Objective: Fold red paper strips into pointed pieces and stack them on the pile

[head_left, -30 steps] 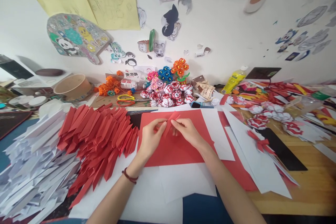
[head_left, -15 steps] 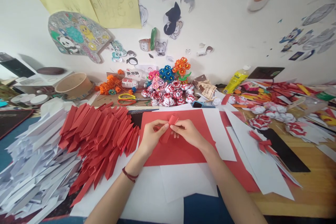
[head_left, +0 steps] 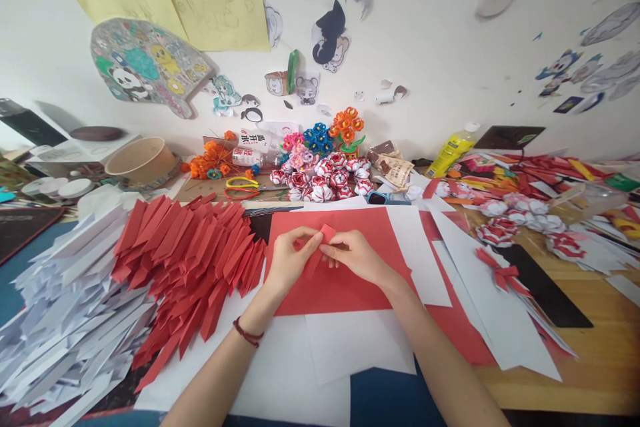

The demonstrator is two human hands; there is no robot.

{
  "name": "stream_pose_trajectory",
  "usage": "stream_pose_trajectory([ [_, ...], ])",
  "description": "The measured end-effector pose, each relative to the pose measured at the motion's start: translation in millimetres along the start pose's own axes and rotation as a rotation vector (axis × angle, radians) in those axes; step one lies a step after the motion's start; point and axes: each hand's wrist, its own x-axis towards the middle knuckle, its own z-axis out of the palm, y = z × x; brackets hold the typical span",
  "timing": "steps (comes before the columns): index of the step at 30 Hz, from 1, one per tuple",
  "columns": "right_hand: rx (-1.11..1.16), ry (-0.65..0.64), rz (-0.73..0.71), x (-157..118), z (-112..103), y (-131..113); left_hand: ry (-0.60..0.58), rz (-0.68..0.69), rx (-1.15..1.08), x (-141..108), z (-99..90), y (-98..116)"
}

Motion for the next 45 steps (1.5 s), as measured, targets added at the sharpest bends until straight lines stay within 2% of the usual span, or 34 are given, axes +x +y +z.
stream_pose_trajectory([
  [2, 0.007, 0.033, -0.008, -0.1, 1.2, -1.0, 0.03, 0.001, 0.016, 0.1, -0.5, -0.4],
  [7, 0.012, 0.234, -0.039, 1.1, 2.8, -3.3, 0.071, 0.002, 0.02, 0.3, -1.6, -0.2],
  [13, 0.075, 0.352, -0.071, 0.9, 5.0, -6.4, 0.047, -0.003, 0.007, -1.7, -0.8, 3.4],
  [18, 0.097, 0.346, -0.083, -1.1, 4.3, -9.3, 0.007, -0.004, -0.065, -3.2, -0.2, 4.6],
  [25, 0.129, 0.353, -0.075, -1.3, 5.0, -9.0, 0.017, 0.024, 0.052, -6.0, 1.1, 7.3],
  [34, 0.127, 0.38, -0.069, -1.8, 5.5, -9.7, -0.053, 0.04, 0.11, -7.4, 2.1, 9.9],
  [45, 0.127, 0.364, -0.069, -1.6, 6.2, -9.9, -0.042, 0.027, 0.1, -9.2, 2.6, 7.7],
])
